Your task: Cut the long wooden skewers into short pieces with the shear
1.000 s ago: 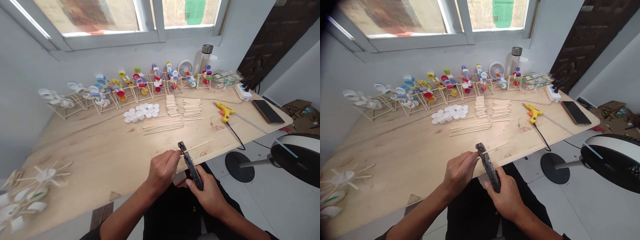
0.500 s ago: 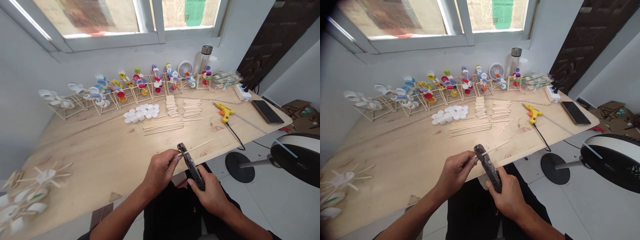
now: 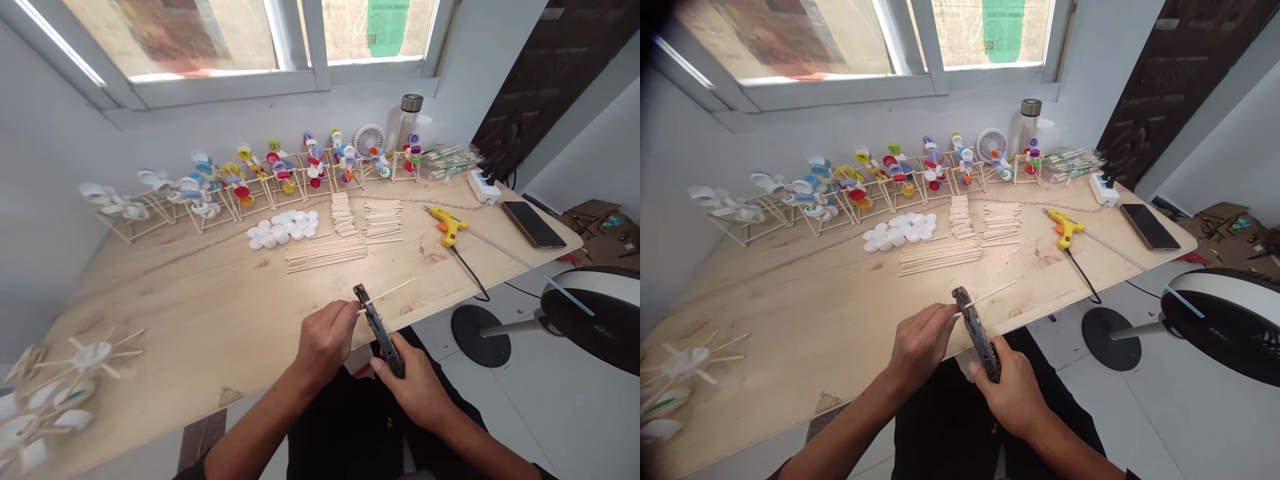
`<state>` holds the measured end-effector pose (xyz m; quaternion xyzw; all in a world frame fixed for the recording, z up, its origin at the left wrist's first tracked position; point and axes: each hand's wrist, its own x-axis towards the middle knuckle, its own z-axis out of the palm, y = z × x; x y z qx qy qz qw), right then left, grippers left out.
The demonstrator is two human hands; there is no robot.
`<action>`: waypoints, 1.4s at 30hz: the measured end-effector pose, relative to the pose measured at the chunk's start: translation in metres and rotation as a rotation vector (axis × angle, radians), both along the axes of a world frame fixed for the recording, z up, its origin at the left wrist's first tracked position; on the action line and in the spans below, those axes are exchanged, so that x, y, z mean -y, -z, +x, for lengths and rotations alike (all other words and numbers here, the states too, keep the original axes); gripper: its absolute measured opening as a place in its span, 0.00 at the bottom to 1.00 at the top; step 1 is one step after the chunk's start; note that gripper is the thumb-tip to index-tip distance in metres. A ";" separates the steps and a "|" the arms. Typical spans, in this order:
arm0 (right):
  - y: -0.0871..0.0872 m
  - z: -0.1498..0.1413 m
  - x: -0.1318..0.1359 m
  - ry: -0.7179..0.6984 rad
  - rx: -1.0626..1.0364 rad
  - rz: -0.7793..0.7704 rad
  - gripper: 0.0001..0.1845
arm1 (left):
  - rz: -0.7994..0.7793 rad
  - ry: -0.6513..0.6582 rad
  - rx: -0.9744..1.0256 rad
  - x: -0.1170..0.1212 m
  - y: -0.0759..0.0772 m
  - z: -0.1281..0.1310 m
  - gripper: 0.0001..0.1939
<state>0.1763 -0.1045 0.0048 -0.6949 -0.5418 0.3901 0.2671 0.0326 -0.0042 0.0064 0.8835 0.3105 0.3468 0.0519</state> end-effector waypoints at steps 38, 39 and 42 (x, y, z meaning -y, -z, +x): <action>0.000 0.003 -0.005 0.003 0.060 0.007 0.09 | -0.342 -0.001 0.087 -0.003 -0.016 -0.003 0.08; 0.001 0.003 -0.005 0.011 0.054 -0.001 0.09 | -0.296 -0.022 0.083 -0.001 -0.012 -0.001 0.08; -0.001 0.004 -0.007 0.022 0.046 -0.032 0.07 | -0.266 -0.045 0.106 -0.001 -0.001 -0.001 0.08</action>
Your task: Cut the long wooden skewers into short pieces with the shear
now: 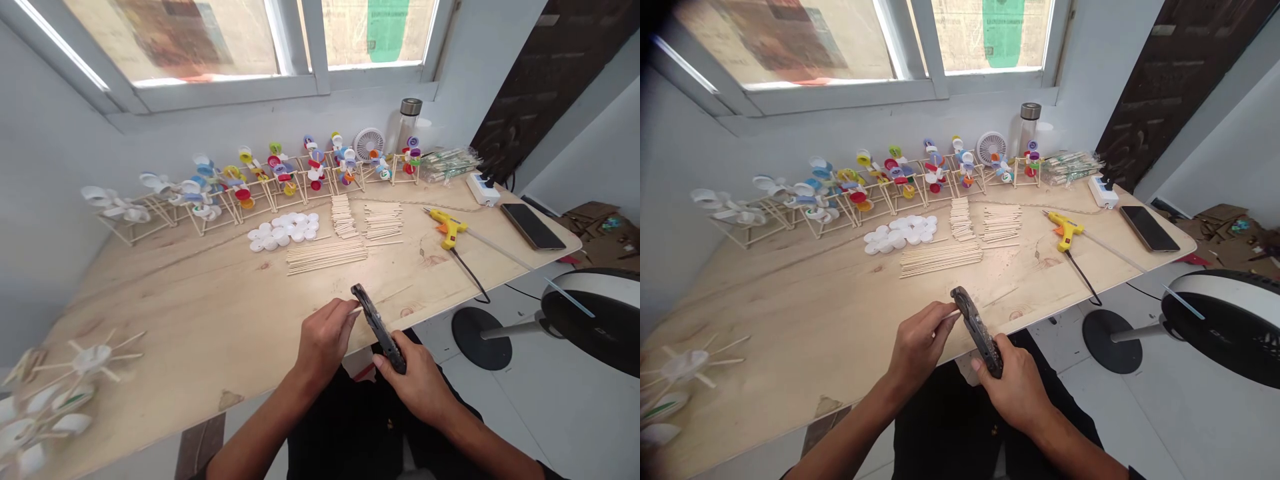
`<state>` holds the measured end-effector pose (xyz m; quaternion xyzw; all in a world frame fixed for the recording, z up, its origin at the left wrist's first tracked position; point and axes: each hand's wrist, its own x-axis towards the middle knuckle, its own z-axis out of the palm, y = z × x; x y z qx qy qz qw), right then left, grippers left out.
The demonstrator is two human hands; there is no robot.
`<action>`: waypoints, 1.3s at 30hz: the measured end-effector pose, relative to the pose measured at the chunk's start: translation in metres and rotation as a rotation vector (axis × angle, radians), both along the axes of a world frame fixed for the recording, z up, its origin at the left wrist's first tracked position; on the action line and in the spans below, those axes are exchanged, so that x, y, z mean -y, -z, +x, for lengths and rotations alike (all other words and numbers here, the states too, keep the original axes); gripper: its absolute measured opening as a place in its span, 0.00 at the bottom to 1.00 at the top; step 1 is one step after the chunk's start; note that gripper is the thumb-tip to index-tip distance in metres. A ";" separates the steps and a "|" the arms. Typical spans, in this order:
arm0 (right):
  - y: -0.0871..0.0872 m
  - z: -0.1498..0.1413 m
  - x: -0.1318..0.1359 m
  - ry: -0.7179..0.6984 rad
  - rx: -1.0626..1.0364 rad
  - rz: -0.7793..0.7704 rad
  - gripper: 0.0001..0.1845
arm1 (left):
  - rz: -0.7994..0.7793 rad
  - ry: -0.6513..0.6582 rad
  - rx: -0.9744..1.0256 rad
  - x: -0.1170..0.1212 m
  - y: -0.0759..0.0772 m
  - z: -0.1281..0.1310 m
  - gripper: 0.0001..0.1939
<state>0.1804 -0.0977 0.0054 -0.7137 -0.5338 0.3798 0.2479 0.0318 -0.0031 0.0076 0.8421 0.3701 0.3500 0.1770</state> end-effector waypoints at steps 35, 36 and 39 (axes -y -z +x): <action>0.024 0.049 0.022 0.287 -0.502 0.012 0.15 | 0.368 0.164 -0.604 -0.040 0.030 0.092 0.06; 0.025 0.050 0.023 0.296 -0.510 0.007 0.15 | 0.335 0.156 -0.606 -0.049 0.028 0.094 0.05; 0.027 0.052 0.023 0.317 -0.534 -0.013 0.17 | 0.275 0.107 -0.602 -0.077 0.022 0.106 0.06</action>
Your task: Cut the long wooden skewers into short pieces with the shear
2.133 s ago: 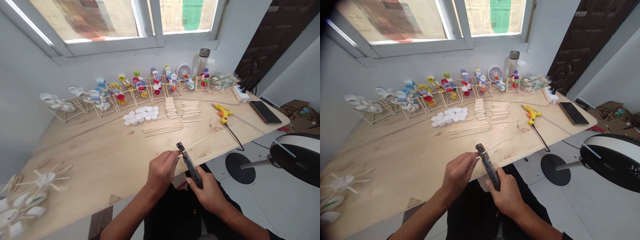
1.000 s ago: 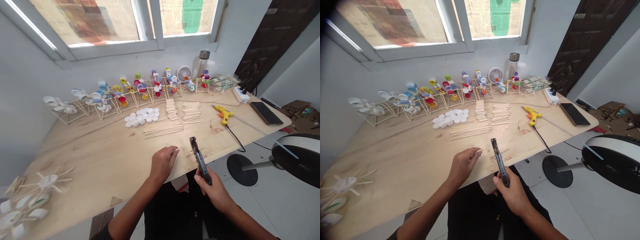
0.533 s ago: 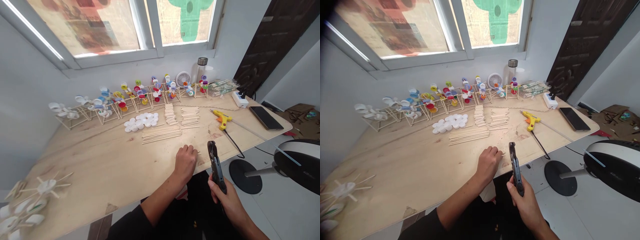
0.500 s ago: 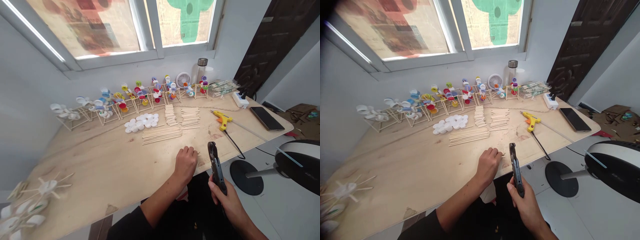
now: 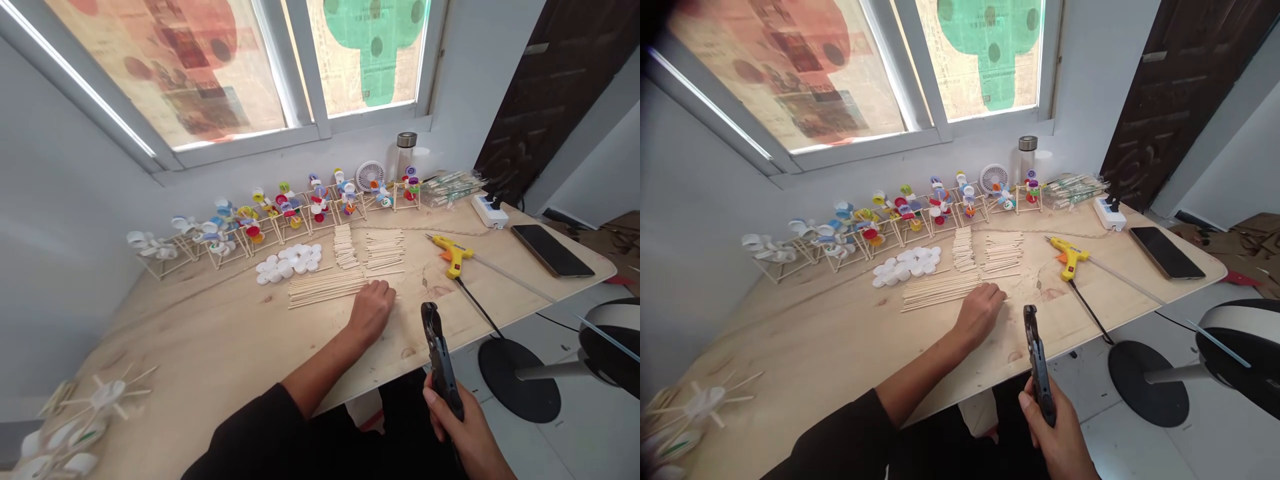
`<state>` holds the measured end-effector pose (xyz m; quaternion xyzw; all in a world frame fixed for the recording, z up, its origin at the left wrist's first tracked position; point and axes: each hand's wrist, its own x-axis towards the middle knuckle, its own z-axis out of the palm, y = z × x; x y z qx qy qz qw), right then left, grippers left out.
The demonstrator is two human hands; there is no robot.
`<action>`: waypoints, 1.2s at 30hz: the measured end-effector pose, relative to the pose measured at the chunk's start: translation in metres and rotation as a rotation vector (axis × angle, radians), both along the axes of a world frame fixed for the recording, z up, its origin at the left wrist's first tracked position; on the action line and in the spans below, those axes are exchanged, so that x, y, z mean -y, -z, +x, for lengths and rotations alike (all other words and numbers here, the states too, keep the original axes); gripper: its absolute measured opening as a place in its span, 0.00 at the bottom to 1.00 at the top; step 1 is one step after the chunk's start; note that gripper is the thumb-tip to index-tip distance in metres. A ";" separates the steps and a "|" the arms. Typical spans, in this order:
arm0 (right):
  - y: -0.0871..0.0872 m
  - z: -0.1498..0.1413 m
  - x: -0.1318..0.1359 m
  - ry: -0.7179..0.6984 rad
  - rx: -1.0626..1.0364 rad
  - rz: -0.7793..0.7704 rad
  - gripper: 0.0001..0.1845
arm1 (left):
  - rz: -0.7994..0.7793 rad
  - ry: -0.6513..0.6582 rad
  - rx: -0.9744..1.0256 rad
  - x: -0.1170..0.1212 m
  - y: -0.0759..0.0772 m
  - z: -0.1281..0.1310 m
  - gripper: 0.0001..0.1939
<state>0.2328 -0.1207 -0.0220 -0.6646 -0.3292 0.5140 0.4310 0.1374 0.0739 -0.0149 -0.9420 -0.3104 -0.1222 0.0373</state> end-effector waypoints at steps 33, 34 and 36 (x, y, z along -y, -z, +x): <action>0.004 -0.003 -0.001 0.183 -0.016 -0.044 0.23 | -0.049 -0.013 -0.060 -0.059 -0.003 0.034 0.08; 0.004 -0.003 -0.001 0.180 -0.017 -0.043 0.23 | -0.052 -0.014 -0.067 -0.059 -0.004 0.034 0.08; 0.004 -0.004 -0.001 0.171 -0.016 -0.037 0.22 | -0.061 -0.018 -0.085 -0.059 -0.005 0.035 0.09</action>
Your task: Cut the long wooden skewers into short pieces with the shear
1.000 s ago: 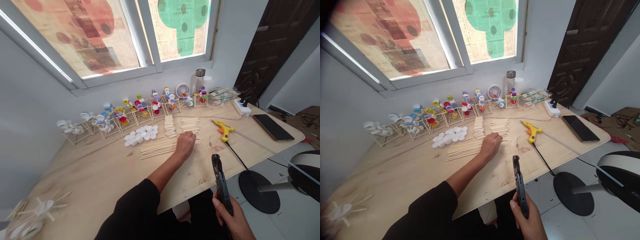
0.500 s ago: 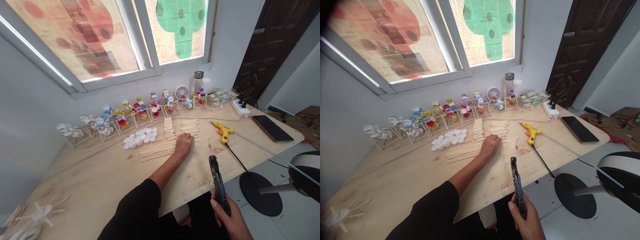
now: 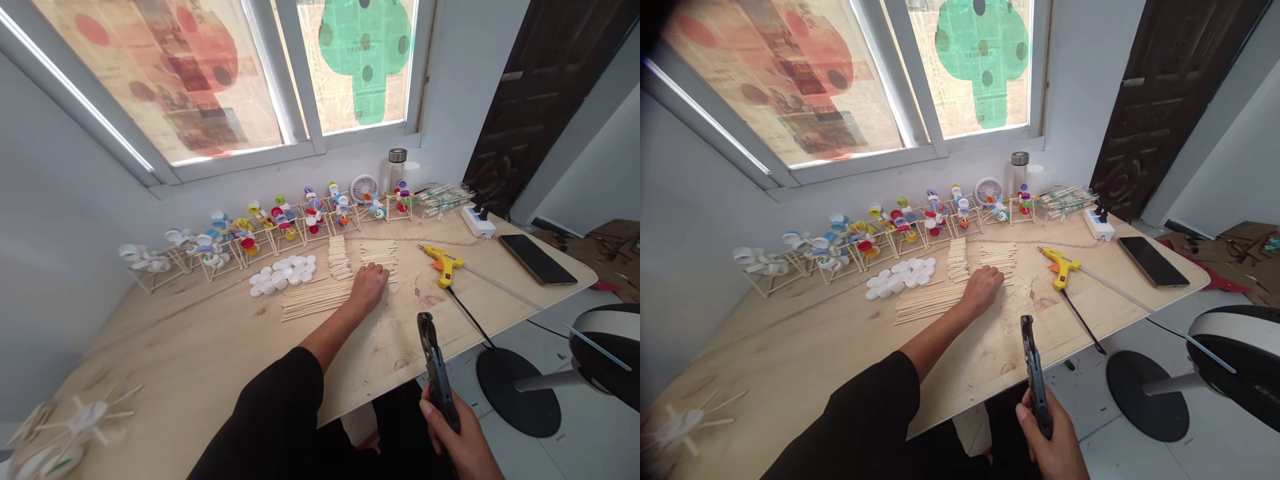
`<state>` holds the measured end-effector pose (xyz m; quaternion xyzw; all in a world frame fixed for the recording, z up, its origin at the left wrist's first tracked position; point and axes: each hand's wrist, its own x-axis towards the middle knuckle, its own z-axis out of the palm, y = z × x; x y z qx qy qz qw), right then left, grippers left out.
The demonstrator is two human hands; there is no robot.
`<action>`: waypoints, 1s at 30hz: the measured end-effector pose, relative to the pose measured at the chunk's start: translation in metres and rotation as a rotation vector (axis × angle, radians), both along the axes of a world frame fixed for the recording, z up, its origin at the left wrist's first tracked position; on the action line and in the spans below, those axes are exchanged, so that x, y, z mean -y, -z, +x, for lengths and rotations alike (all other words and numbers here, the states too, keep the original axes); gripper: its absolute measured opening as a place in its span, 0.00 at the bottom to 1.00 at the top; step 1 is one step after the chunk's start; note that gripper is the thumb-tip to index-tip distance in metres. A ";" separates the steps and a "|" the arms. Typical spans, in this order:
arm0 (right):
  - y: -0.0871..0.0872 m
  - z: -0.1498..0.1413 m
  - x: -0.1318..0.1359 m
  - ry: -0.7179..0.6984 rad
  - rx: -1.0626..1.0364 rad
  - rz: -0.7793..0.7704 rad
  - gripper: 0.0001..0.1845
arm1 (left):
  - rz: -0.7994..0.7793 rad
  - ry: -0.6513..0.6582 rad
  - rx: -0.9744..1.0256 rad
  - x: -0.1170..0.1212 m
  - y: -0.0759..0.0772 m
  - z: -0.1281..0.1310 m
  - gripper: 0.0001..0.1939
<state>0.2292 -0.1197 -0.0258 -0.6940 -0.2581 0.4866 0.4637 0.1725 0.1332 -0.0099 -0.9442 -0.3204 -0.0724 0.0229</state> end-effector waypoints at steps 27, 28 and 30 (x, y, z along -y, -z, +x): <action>0.009 0.004 0.005 0.020 0.026 0.026 0.22 | -0.197 -0.040 0.083 0.001 -0.048 -0.009 0.09; 0.010 0.004 0.005 0.017 0.026 0.016 0.22 | -0.202 -0.053 0.116 0.005 -0.051 -0.019 0.09; 0.011 0.003 0.005 0.012 0.023 0.005 0.22 | -0.207 -0.076 0.167 0.017 -0.052 -0.043 0.09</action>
